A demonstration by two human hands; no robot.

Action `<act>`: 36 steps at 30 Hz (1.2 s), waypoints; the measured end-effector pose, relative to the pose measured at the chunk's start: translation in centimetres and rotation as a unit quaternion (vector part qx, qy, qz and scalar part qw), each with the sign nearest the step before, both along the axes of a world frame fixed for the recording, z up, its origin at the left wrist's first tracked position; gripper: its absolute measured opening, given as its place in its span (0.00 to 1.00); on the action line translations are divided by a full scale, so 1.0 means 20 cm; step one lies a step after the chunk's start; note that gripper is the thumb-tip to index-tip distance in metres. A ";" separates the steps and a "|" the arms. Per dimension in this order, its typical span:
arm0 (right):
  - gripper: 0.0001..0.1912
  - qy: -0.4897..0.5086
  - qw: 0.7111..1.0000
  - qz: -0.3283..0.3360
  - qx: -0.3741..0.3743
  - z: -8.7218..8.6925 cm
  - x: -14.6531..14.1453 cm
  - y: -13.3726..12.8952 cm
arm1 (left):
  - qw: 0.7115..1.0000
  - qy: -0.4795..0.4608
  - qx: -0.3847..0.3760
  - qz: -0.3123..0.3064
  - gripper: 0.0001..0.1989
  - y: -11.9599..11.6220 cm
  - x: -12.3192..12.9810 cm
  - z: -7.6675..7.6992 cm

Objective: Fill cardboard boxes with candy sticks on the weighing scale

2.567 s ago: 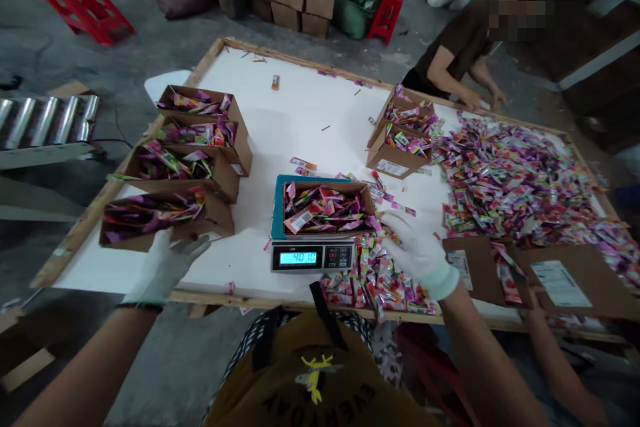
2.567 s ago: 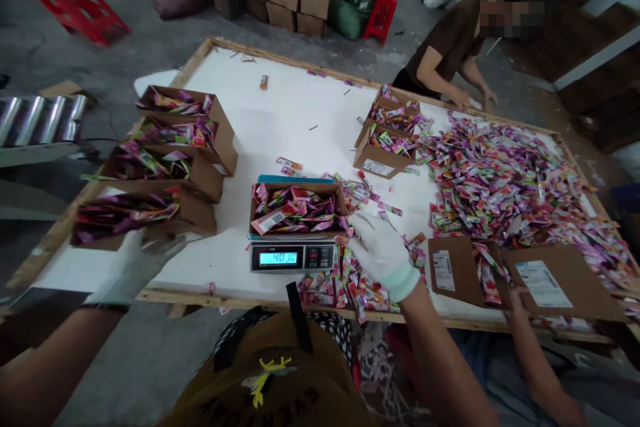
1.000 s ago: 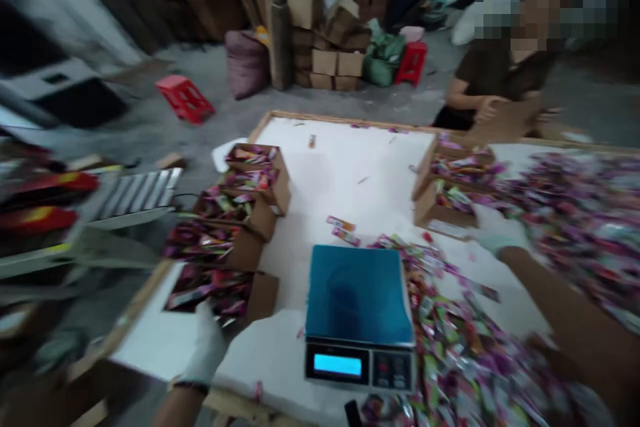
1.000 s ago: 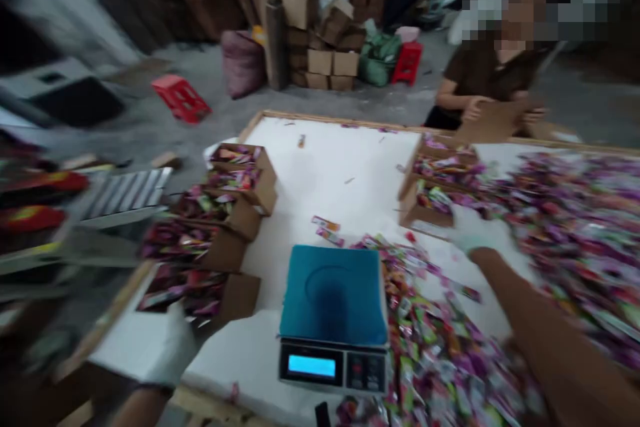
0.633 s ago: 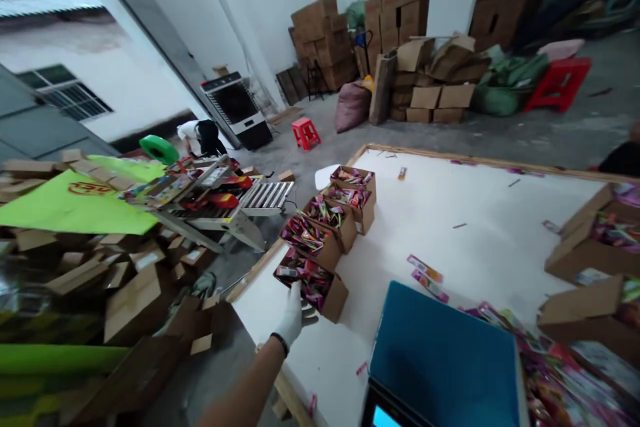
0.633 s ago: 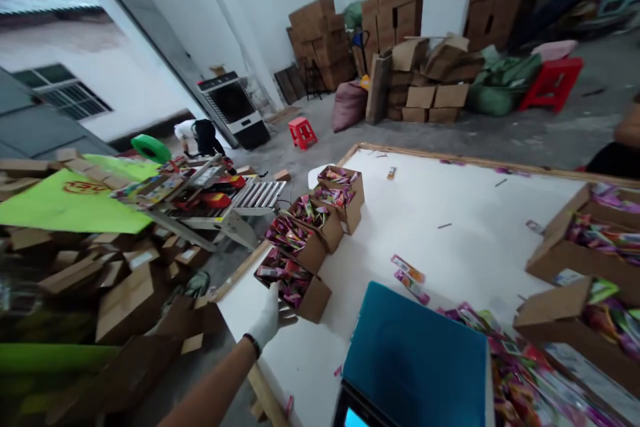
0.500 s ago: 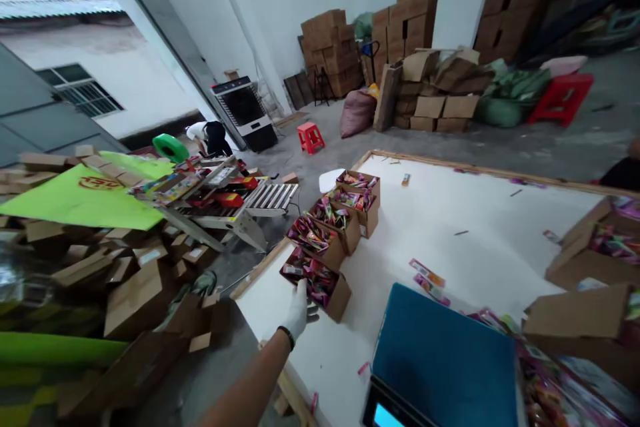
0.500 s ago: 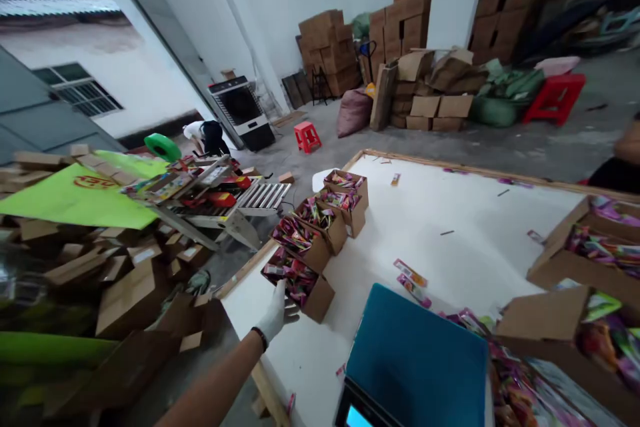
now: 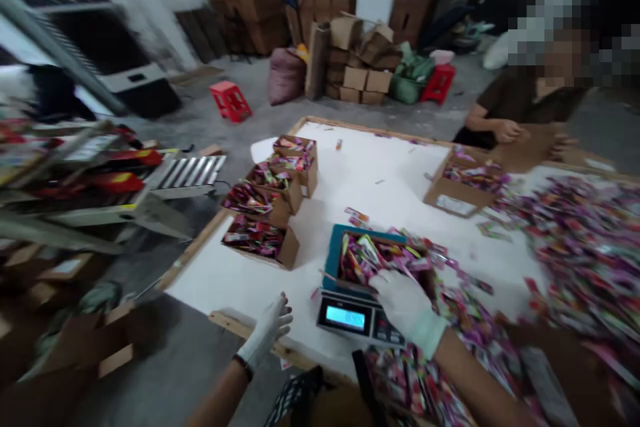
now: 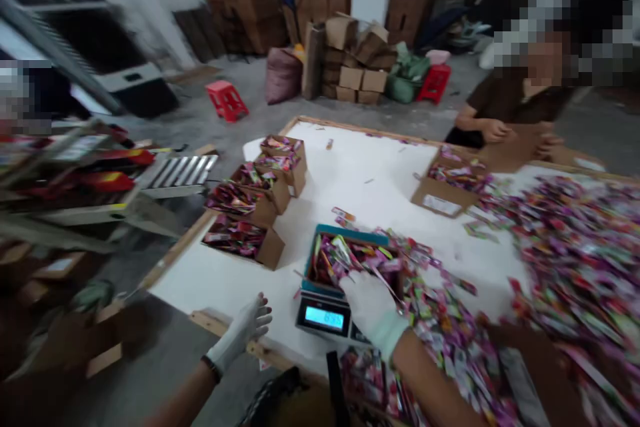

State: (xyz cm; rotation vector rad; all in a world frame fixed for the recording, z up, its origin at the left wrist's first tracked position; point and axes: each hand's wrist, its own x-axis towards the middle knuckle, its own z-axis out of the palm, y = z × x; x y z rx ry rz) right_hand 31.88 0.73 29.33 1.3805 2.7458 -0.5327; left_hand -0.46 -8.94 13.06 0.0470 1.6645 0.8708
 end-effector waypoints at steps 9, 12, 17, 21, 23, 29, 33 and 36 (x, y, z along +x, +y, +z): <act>0.10 0.237 0.933 -0.239 0.129 0.22 0.46 -0.05 | 0.999 0.003 0.026 -0.040 0.17 -0.14 0.17 -0.05; 0.12 0.237 0.928 -0.260 0.125 0.21 0.45 -0.06 | 0.998 0.001 0.039 -0.046 0.18 -0.11 0.15 -0.05; 0.19 0.191 0.953 -0.212 0.104 0.19 0.21 0.07 | 0.997 -0.009 0.051 -0.063 0.20 -0.08 0.15 -0.06; 0.25 0.031 0.982 -0.184 0.026 0.15 -0.02 0.22 | 0.996 -0.008 0.053 -0.067 0.22 -0.12 0.17 -0.10; 0.27 -0.056 0.984 -0.169 0.008 0.11 -0.09 0.28 | 0.997 -0.006 0.048 -0.063 0.21 -0.16 0.18 -0.12; 0.15 -0.052 0.986 -0.156 0.012 0.02 -0.06 0.31 | 0.999 -0.008 0.020 -0.045 0.18 -0.28 0.17 -0.15; 0.15 0.137 0.977 -0.160 0.043 0.02 0.03 0.26 | 0.999 -0.005 0.007 -0.037 0.16 -0.30 0.16 -0.14; 0.18 0.273 0.938 -0.203 0.064 0.09 0.10 0.19 | 0.999 -0.009 0.016 -0.038 0.17 -0.27 0.17 -0.12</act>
